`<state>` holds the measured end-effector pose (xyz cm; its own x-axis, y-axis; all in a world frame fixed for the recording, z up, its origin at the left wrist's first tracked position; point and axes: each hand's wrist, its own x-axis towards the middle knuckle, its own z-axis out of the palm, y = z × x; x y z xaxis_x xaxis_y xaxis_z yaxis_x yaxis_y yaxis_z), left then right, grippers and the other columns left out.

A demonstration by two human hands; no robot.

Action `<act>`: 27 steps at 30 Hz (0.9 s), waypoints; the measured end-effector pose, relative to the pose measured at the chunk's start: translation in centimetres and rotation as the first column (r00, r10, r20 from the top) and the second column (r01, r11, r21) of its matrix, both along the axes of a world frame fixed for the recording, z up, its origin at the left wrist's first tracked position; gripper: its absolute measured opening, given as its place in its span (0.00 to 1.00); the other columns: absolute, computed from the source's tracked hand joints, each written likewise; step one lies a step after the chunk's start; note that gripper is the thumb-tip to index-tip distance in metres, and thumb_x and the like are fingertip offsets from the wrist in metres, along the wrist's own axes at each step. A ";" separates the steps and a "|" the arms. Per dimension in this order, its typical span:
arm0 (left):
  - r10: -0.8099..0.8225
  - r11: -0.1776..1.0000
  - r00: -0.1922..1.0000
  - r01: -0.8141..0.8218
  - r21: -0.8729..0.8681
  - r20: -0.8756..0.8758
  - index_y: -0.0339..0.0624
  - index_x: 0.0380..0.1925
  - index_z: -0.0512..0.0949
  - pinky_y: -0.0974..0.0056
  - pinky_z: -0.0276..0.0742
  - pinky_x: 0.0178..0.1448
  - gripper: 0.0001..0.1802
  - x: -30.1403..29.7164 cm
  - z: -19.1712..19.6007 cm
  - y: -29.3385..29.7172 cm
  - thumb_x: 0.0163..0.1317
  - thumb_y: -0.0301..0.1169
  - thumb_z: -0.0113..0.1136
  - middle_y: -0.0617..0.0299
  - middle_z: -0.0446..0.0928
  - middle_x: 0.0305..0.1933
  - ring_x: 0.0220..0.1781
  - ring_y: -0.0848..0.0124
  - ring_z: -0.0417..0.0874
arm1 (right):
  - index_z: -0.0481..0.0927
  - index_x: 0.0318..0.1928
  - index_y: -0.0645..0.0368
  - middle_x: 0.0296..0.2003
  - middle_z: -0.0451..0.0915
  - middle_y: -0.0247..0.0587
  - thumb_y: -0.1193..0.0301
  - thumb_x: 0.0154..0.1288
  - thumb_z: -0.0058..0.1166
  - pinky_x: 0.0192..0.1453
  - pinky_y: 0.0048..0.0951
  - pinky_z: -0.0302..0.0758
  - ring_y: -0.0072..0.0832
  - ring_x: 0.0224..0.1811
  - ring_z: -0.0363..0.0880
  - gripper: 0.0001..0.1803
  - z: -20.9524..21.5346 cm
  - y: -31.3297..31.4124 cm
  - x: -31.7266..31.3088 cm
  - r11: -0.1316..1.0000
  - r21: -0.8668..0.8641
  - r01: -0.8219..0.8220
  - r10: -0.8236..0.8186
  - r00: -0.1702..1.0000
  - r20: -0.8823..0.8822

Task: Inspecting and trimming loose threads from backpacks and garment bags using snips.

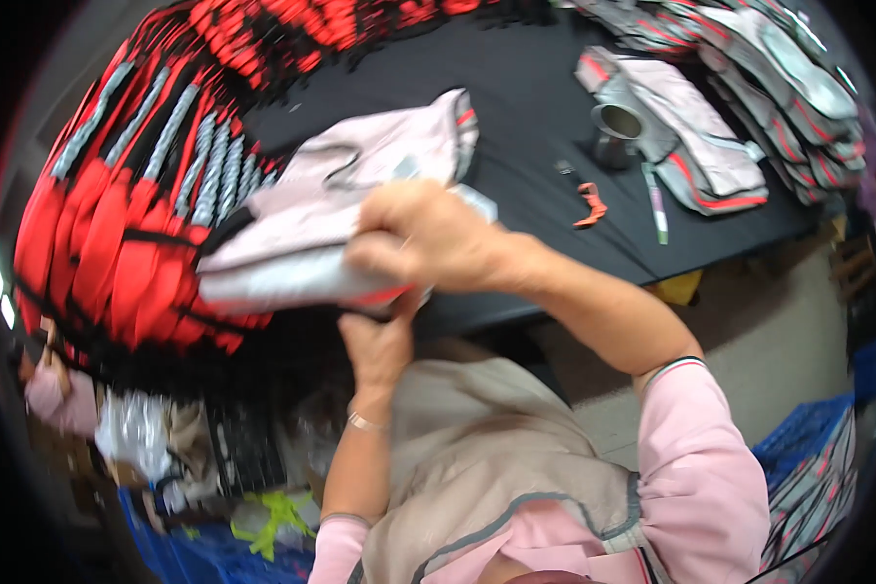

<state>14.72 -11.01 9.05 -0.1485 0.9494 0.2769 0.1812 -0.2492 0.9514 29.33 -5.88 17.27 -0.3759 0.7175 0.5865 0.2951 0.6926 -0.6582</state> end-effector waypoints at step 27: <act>-0.128 0.975 0.989 0.112 -0.190 -0.077 0.29 0.57 0.69 0.60 0.70 0.61 0.25 -4.5 -6.2 -2.1 0.64 0.31 0.64 0.54 0.74 0.55 0.54 0.65 0.75 | 0.71 0.32 0.60 0.24 0.67 0.39 0.72 0.49 0.56 0.25 0.33 0.69 0.35 0.27 0.72 0.10 -11.3 -1.1 -0.7 0.963 0.232 0.138 -0.093 0.977 -0.194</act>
